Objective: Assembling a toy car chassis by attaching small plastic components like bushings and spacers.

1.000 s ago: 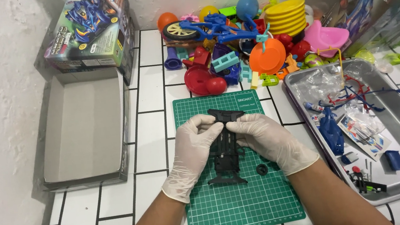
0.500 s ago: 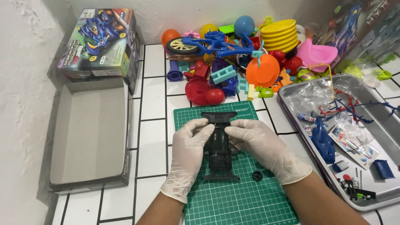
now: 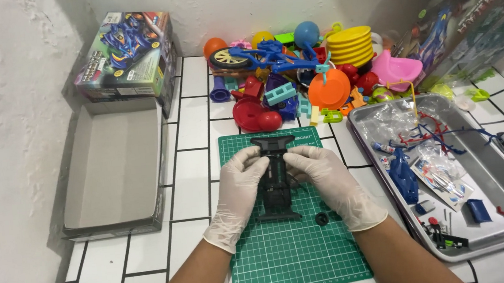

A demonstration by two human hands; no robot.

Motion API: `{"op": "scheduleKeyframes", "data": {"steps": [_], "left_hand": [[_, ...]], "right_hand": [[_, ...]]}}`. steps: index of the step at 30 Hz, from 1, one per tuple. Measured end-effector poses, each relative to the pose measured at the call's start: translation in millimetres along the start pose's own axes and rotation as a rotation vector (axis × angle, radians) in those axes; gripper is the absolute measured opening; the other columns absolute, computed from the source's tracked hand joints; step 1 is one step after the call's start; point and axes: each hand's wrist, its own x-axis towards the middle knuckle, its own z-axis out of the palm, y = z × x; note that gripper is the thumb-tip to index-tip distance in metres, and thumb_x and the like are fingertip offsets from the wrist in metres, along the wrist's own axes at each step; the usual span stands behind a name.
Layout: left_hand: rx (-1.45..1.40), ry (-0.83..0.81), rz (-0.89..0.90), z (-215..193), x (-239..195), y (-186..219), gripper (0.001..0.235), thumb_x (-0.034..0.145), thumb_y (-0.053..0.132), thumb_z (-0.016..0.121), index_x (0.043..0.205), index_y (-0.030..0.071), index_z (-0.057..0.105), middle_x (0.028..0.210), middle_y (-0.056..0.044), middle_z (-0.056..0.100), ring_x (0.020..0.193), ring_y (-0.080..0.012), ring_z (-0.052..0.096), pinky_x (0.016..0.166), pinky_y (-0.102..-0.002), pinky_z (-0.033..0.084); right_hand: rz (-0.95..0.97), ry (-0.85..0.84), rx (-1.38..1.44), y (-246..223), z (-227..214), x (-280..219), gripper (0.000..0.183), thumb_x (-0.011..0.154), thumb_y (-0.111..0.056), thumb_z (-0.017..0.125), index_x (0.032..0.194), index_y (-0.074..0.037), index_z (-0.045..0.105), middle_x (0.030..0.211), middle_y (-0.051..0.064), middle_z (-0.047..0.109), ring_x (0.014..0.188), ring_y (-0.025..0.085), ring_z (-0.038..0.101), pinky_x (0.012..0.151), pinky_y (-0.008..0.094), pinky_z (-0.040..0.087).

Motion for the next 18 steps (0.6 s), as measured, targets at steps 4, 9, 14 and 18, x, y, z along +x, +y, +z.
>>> {"op": "scheduleKeyframes", "data": {"steps": [4, 9, 14, 18], "left_hand": [[0.046, 0.026, 0.006, -6.4, 11.4, -12.1, 0.034, 0.085, 0.018, 0.080, 0.117, 0.009, 0.075, 0.096, -0.008, 0.077, 0.092, -0.0132, 0.067, 0.087, -0.032, 0.059], [-0.012, 0.072, -0.041, -11.7, 13.9, -15.3, 0.032, 0.087, 0.017, 0.078, 0.119, 0.011, 0.075, 0.099, -0.006, 0.077, 0.092, -0.0110, 0.067, 0.086, -0.027, 0.058], [-0.030, 0.050, -0.053, -10.3, 8.0, -11.6, 0.033, 0.088, 0.016, 0.079, 0.120, 0.009, 0.074, 0.101, -0.007, 0.076, 0.093, -0.0110, 0.067, 0.087, -0.025, 0.058], [-0.048, 0.032, -0.072, -8.6, 7.9, -7.1, 0.032, 0.089, 0.015, 0.078, 0.120, 0.007, 0.074, 0.105, -0.011, 0.077, 0.095, -0.0145, 0.069, 0.089, -0.028, 0.058]], "right_hand": [[-0.172, 0.133, -0.116, -0.2, -7.4, 2.6, 0.032, 0.092, -0.022, 0.077, 0.117, -0.002, 0.075, 0.093, 0.013, 0.077, 0.085, 0.019, 0.070, 0.081, 0.032, 0.058], [-0.620, 0.433, -0.108, -0.3, -9.3, -5.7, 0.016, 0.099, -0.009, 0.068, 0.112, -0.006, 0.076, 0.098, 0.008, 0.076, 0.100, 0.013, 0.066, 0.098, 0.036, 0.055], [-0.658, 0.470, -0.129, -24.3, -33.2, -24.7, 0.015, 0.096, -0.006, 0.066, 0.105, -0.008, 0.078, 0.091, 0.007, 0.075, 0.095, 0.011, 0.066, 0.097, 0.033, 0.056], [-0.548, 0.369, -0.344, -64.6, -74.1, -75.0, 0.015, 0.095, -0.008, 0.069, 0.107, -0.010, 0.078, 0.095, 0.007, 0.077, 0.097, 0.011, 0.069, 0.096, 0.034, 0.056]]}}
